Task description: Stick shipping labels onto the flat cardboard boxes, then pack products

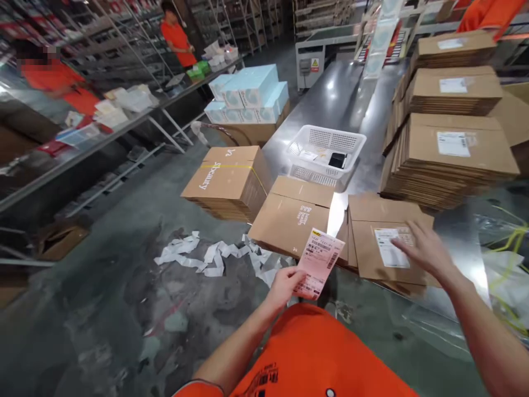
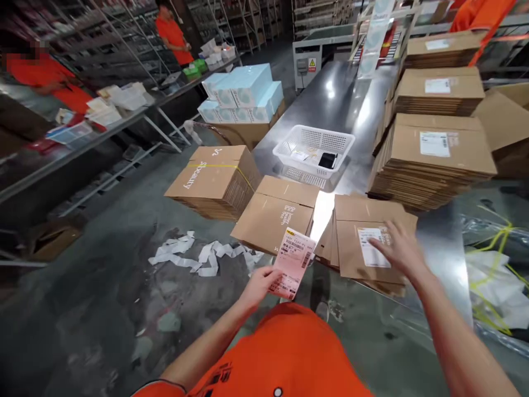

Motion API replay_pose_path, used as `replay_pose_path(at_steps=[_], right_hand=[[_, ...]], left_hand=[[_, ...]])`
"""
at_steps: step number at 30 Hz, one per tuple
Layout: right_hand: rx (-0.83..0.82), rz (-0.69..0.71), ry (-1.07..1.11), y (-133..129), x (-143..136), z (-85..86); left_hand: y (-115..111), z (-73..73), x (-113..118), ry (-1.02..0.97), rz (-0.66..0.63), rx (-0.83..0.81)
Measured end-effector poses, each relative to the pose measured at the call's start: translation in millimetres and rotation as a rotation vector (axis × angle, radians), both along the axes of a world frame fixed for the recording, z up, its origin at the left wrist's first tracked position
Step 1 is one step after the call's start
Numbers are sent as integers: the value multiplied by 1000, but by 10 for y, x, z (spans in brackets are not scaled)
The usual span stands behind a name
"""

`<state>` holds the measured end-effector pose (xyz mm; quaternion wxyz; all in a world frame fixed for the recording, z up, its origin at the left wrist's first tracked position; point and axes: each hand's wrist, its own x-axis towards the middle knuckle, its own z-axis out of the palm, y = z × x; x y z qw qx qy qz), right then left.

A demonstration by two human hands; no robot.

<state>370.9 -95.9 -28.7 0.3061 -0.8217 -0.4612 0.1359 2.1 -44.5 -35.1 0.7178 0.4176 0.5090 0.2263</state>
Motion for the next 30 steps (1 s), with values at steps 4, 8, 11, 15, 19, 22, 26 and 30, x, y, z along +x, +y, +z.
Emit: replay_pose_path(at_steps=[4,8,11,15,19,22,26,30], right_hand=[[-31,575,453,582,-1082,347],[-26,687,505,803,-1864,360],[-11,774,525,854,-2126,252],[53,746,407,1050,-2276,121],[100,631,243,1544,-2216,-65],[135,489,10,1986,-2049,-214],[-33,506,-379,2282,-1889,-314],[-52,396,-517,2233,-2091,-335]], left_hand=[[-15,-7,-57,88,7,101],[210,226,-195,2,59,256],[476,371,-249,-30,162,311],[802,252,-324,90,179,291],[966,-111,-579,152,126,235],[904,-396,-901,177,40,75],[658,-629,-1413,246,-63,-3],[753,-516,-1686,242,57,197]])
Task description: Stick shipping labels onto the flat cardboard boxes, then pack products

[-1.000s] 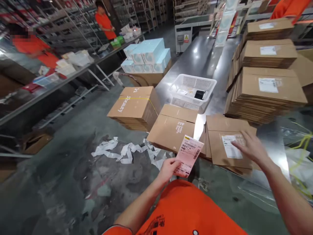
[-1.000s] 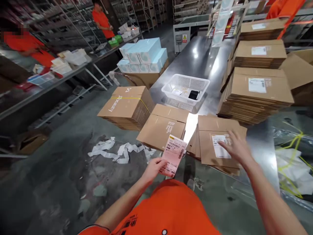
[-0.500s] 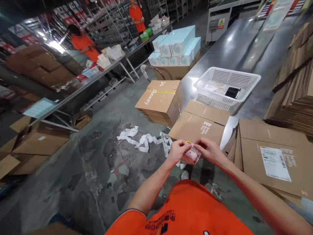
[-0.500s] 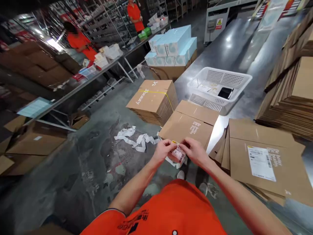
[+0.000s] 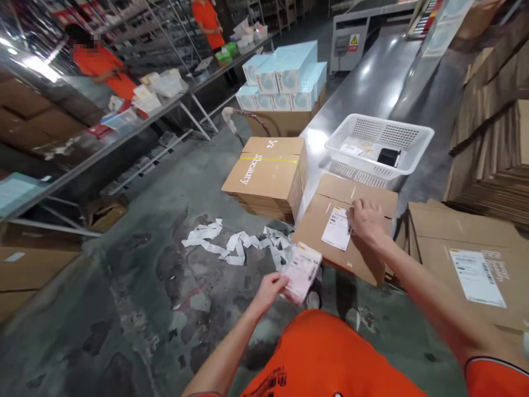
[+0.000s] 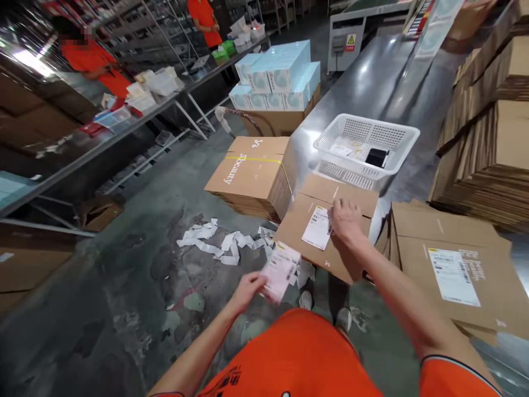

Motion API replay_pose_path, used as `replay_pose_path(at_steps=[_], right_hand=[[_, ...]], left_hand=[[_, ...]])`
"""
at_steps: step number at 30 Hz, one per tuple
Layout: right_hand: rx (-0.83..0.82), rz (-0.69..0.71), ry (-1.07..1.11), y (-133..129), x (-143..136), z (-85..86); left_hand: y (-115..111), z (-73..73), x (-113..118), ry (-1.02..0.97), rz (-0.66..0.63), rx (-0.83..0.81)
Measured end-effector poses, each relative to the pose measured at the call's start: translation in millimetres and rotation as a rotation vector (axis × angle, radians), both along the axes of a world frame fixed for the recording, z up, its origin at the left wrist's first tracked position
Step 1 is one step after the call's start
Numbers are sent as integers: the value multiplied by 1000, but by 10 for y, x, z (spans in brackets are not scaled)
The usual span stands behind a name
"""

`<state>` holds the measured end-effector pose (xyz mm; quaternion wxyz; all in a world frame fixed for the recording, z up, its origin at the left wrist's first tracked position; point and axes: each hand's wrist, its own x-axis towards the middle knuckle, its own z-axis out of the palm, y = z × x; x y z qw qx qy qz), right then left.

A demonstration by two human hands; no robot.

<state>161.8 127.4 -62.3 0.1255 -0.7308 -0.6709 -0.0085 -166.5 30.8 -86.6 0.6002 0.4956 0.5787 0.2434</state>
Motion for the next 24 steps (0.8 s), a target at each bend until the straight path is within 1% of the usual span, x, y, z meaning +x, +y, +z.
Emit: replay_pose_path(at_steps=[1,3,5,6,7,8,9,10,12,13,14,15,17,19,20,21,22,24], right_hand=[[15,26,12,-40,-125,-13],[27,129,45,-155,-424,-54],[3,280,56,-314,-684,-109],[-19,374,55,-403,-757,-135],[-36,442,55,-493,-777,-157],[-38,443,60,-581,-738,-173],[-23,358,70,-665,-643,-183],[3,190,90,-747,-500,-188],[16,-225,177,-917,-116,-189],[-6,-369,247,-1014,100,-188],[-37,-449,331,-1124,320,-186],[-62,-487,424,-1248,537,-184],[-60,-538,587,-1525,948,-181],[-23,-601,707,-1791,1284,-175],[-7,-617,750,-1896,1400,-171],[15,-620,776,-1971,1469,-164],[48,-615,790,-2008,1485,-154],[125,-561,812,-1970,1363,-123]], left_hand=[[112,63,14,-14,49,84],[379,175,122,-41,79,242],[598,240,273,-57,19,303],[658,256,340,-42,-22,311],[679,266,393,-5,-63,319],[661,275,433,54,-96,333],[611,289,461,128,-122,355],[535,312,485,205,-148,379],[339,391,548,322,-204,412],[232,444,600,347,-235,415],[125,500,671,343,-267,408],[23,554,761,310,-298,394],[-152,637,991,169,-360,336],[-271,668,1245,-1,-421,255],[-305,665,1359,-61,-435,223],[-322,653,1450,-97,-427,200],[-326,638,1508,-110,-393,194],[-299,618,1513,-94,-244,233]])
